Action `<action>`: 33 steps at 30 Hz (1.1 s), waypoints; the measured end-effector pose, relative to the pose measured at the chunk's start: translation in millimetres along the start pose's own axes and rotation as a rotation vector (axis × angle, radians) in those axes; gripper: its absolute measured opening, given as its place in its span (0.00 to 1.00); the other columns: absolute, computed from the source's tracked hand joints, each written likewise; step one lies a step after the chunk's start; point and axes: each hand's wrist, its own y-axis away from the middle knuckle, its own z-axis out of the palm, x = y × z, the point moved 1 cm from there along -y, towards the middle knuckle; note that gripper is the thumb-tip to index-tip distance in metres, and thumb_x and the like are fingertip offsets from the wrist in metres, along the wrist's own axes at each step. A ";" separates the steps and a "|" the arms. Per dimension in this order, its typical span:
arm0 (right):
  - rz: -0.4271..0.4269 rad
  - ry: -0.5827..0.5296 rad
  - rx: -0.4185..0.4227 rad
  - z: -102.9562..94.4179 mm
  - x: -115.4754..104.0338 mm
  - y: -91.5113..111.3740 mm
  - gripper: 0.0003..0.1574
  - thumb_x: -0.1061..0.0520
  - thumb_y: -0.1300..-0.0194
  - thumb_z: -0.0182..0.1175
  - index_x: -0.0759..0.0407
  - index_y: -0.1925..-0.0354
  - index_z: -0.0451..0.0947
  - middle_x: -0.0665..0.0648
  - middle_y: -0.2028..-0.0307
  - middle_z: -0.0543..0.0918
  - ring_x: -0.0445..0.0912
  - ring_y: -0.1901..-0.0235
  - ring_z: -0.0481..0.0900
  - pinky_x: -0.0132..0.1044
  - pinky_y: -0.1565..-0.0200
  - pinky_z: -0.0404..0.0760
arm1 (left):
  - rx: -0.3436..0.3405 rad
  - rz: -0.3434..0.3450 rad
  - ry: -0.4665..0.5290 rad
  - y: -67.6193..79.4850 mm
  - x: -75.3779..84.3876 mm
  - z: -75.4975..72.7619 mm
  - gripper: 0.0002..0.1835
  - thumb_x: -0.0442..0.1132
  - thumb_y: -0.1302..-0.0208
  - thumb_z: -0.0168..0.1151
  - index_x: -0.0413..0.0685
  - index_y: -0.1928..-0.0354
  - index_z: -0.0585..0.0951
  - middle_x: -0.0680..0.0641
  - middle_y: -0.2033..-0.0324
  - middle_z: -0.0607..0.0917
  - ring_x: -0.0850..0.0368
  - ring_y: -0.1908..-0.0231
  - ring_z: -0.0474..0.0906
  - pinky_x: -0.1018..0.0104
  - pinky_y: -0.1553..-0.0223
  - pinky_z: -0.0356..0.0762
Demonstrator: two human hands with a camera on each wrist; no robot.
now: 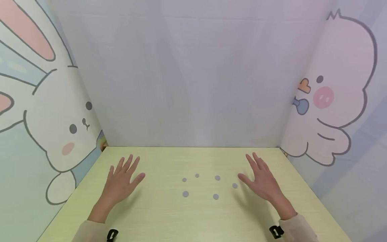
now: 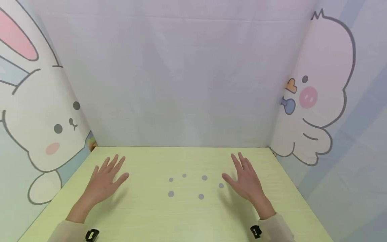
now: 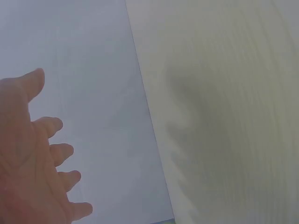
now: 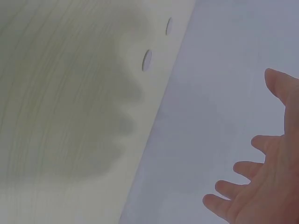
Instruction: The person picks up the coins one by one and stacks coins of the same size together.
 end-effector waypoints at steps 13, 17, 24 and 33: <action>-0.049 -0.114 0.018 18.4 -22.5 -6.4 0.52 0.34 0.26 0.64 0.52 0.17 0.59 0.65 0.19 0.58 0.69 0.24 0.60 0.72 0.43 0.76 | 0.002 0.017 0.128 -1.5 9.5 4.7 0.41 0.63 0.20 0.53 0.49 0.16 0.59 0.35 0.18 0.57 0.28 0.21 0.53 0.20 0.31 0.52; -0.071 -0.162 0.019 24.5 -27.2 -5.9 0.49 0.36 0.27 0.66 0.54 0.19 0.62 0.66 0.21 0.62 0.69 0.25 0.63 0.72 0.40 0.74 | -0.019 0.017 0.191 -2.1 14.5 9.3 0.41 0.63 0.20 0.53 0.51 0.16 0.59 0.38 0.17 0.57 0.29 0.22 0.54 0.18 0.36 0.60; -0.109 -0.205 0.004 32.9 -37.0 -8.8 0.47 0.38 0.27 0.67 0.55 0.21 0.65 0.65 0.24 0.66 0.69 0.27 0.68 0.70 0.38 0.74 | -0.042 0.011 0.238 -3.6 21.0 17.6 0.39 0.63 0.20 0.52 0.54 0.16 0.60 0.40 0.18 0.59 0.30 0.22 0.57 0.18 0.40 0.64; -0.134 -0.232 -0.041 44.2 -45.6 -11.1 0.46 0.38 0.29 0.70 0.53 0.22 0.69 0.60 0.26 0.70 0.62 0.29 0.72 0.63 0.37 0.77 | -0.056 0.059 0.329 -6.5 33.1 26.3 0.35 0.61 0.21 0.57 0.53 0.21 0.69 0.41 0.23 0.70 0.30 0.25 0.64 0.24 0.33 0.63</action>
